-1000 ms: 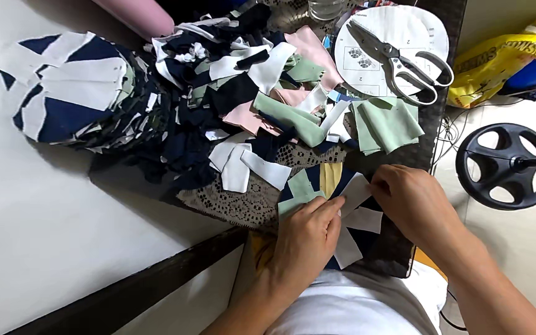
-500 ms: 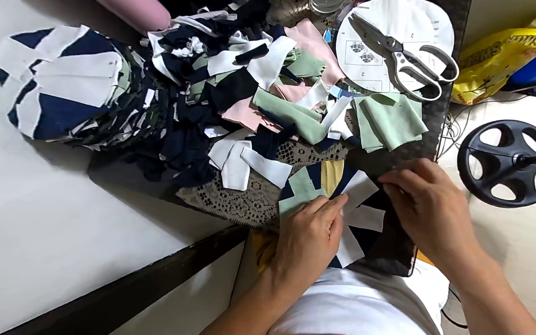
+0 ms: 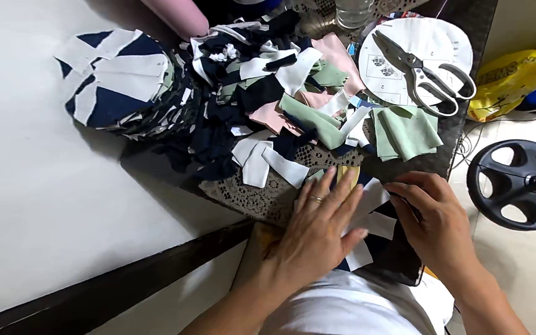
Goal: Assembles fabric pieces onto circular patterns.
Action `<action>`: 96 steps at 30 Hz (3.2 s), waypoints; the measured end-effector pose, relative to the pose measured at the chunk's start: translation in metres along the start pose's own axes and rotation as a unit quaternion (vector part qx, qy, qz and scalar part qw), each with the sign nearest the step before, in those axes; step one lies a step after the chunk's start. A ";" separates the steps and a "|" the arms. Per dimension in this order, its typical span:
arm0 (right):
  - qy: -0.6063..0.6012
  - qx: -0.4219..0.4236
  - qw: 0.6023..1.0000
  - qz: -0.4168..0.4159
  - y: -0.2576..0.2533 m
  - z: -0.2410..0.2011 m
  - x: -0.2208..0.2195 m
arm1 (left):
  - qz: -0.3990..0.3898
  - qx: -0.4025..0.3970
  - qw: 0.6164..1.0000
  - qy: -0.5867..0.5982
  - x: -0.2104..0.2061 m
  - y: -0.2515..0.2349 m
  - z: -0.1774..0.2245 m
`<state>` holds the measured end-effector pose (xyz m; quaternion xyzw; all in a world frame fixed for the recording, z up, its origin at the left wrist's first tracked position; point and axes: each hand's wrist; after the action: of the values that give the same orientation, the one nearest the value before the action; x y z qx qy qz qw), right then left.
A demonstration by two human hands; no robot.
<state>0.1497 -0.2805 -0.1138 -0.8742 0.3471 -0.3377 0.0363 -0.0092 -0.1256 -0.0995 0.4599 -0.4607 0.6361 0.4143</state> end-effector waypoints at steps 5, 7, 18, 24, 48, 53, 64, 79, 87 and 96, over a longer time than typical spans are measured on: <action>-0.017 -0.006 0.999 0.029 0.005 0.002 0.006 | -0.049 -0.080 0.993 -0.069 -0.031 -0.006 -0.002; -0.034 -0.022 0.998 0.052 0.009 0.004 0.013 | -0.058 -0.093 0.991 -0.078 -0.032 -0.008 -0.001; -0.320 -0.333 0.872 0.160 0.058 0.025 0.036 | -0.095 -0.155 0.983 -0.033 -0.046 -0.042 0.047; -0.416 -0.375 0.815 0.149 0.052 0.021 0.035 | -0.111 -0.159 0.981 -0.013 -0.049 -0.047 0.068; -0.380 -0.365 0.846 0.083 0.061 0.006 0.042 | -0.232 0.356 0.694 0.581 -0.003 0.064 0.039; -0.371 -0.332 0.861 0.102 0.059 -0.005 0.041 | -0.196 0.358 0.704 0.581 0.004 0.064 0.040; -0.370 -0.170 0.912 0.059 -0.049 -0.067 0.012 | -0.028 0.331 0.762 0.556 0.071 0.045 -0.032; -0.456 -0.187 0.868 -0.062 -0.277 -0.197 -0.172 | 0.197 0.487 0.767 0.369 0.188 0.014 -0.249; -0.404 -0.194 0.892 -0.062 -0.307 -0.190 -0.241 | 0.206 0.532 0.742 0.352 0.178 0.014 -0.292; -0.310 -0.207 0.923 -0.093 -0.303 -0.185 -0.248 | 0.174 0.571 0.720 0.354 0.153 0.024 -0.307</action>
<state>0.0806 0.1368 -0.0214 -0.9516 0.2976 0.0280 -0.0710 -0.1302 0.1812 -0.0030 0.2624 0.0977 0.9559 0.0880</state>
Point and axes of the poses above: each hand's wrist, its own y-axis away from the middle knuckle, its own x-axis out of the back of the hand, z = x × y, and after that the axes turned 14 degrees about -y, right-handed
